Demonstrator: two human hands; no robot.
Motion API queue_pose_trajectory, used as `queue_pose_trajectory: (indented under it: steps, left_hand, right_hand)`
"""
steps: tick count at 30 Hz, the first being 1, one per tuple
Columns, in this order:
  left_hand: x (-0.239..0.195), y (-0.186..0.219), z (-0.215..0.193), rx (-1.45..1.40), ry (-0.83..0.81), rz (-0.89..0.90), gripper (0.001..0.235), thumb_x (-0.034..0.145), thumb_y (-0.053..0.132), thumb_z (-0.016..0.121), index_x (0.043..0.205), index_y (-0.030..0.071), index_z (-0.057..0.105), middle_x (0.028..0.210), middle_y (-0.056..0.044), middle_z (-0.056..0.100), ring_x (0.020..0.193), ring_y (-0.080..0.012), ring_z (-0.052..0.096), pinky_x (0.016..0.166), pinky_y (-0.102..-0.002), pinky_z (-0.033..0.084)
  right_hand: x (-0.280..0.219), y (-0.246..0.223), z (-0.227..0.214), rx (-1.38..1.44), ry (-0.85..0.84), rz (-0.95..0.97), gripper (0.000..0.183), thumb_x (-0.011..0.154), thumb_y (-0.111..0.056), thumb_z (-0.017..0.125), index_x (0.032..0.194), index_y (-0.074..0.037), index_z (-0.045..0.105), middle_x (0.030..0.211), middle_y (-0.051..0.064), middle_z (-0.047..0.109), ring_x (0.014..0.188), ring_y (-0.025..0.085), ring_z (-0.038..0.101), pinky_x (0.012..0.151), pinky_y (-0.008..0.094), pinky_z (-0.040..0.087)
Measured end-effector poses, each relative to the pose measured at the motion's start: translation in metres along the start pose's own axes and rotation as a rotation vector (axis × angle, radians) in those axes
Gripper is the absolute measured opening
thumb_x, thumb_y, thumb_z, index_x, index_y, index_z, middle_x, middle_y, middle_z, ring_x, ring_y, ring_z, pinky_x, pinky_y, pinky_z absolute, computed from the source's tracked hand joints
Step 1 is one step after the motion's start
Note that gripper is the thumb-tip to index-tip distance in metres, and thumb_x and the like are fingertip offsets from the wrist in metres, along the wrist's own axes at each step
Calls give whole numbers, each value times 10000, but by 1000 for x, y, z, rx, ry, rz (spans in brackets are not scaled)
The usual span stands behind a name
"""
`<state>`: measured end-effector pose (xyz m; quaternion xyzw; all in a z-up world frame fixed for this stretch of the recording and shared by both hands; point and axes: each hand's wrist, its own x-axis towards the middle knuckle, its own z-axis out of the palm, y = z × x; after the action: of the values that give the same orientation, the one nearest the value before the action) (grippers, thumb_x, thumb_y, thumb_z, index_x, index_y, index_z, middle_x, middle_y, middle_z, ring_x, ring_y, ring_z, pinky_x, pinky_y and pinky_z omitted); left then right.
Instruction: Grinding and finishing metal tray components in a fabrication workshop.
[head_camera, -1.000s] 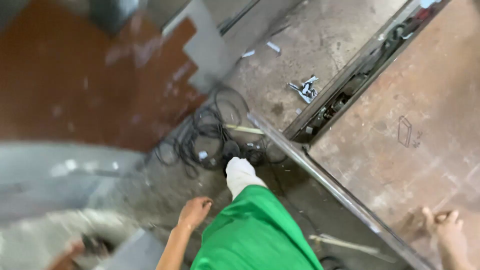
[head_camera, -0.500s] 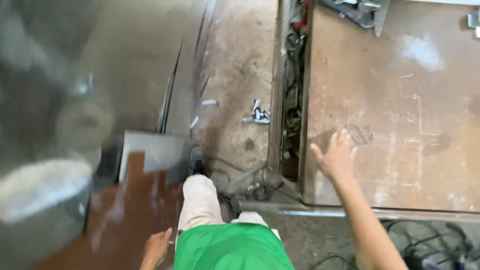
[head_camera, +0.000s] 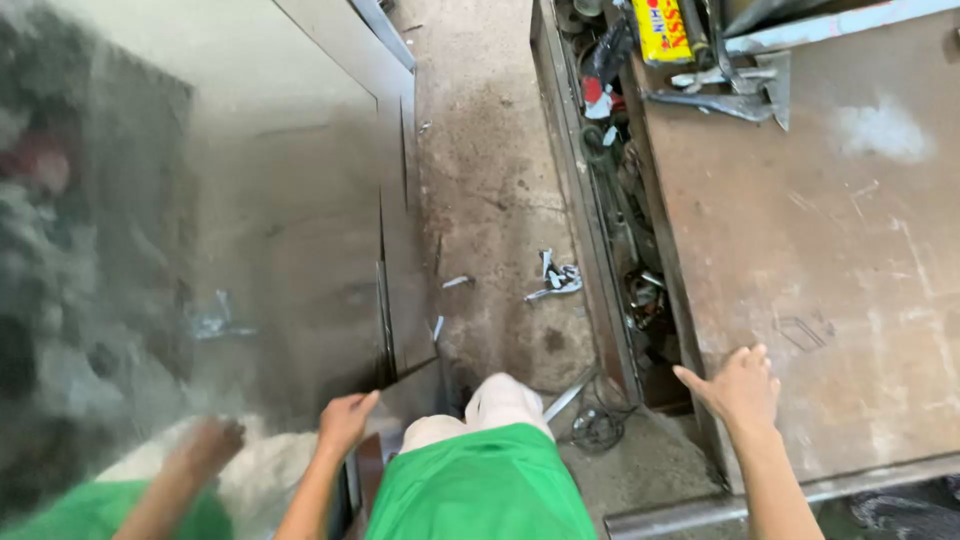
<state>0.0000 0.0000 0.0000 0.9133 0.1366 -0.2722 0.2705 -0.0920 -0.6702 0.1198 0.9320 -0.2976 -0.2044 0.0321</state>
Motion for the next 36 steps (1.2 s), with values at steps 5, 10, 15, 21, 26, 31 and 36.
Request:
queue_pose_trajectory:
  steps: [5, 10, 15, 21, 26, 31, 36]
  left_hand:
    - [71, 128, -24, -8, -71, 119, 476, 872, 480, 682, 1063, 57, 787, 1026, -185, 769, 988, -354, 748, 859, -419, 577]
    - [167, 242, -22, 92, -213, 316, 430, 893, 430, 677, 1103, 69, 777, 1067, -181, 756, 1032, -376, 713, 896, -444, 556]
    - [246, 343, -24, 206, -383, 340, 421, 872, 435, 687, 1088, 86, 782, 1065, -164, 768, 1043, -361, 718, 923, -449, 553]
    - [348, 564, -87, 135, -249, 612, 383, 911, 385, 673, 1099, 65, 770, 1051, -194, 745, 1001, -388, 714, 872, -456, 565]
    - [402, 736, -124, 49, -218, 758, 341, 925, 345, 682, 1087, 58, 765, 1021, -188, 754, 942, -369, 730, 822, -440, 573]
    - [453, 858, -114, 0, -328, 870, 332, 922, 345, 692, 1087, 67, 766, 1002, -172, 759, 873, -318, 756, 773, -407, 588]
    - [433, 968, -127, -157, -599, 1051, 487, 926, 409, 713, 1225, 26, 706, 1170, -204, 733, 1082, -332, 709, 945, -397, 541]
  right_hand:
    - [8, -11, -2, 52, -82, 98, 1224, 661, -848, 691, 1372, 132, 514, 1554, 330, 395, 1417, 430, 449, 1087, 560, 458]
    - [14, -11, 13, 55, -126, 212, 1298, 631, -842, 689, 1466, 118, 433, 1611, 291, 340, 1485, 428, 386, 1103, 568, 455]
    - [32, 11, 44, 27, -570, 314, 1362, 639, -806, 791, 1595, -75, 152, 1718, 171, 14, 1551, 360, 201, 1155, 571, 357]
    - [109, 29, 28, 340, -509, 560, 763, 779, -552, 775, 1477, -274, 643, 1281, 153, 761, 1202, 343, 722, 1017, 443, 578]
    - [186, -41, -101, 619, -55, 616, 542, 779, -341, 727, 1303, -202, 725, 1049, 53, 817, 972, 291, 769, 876, 429, 586]
    - [286, -108, -211, 1190, 74, 962, 443, 984, -267, 661, 1376, -70, 725, 953, 161, 790, 823, 426, 723, 681, 622, 495]
    - [397, -171, -390, 1823, 517, 814, 605, 979, -488, 645, 1324, 6, 594, 1280, 15, 698, 1162, 131, 679, 942, 339, 535]
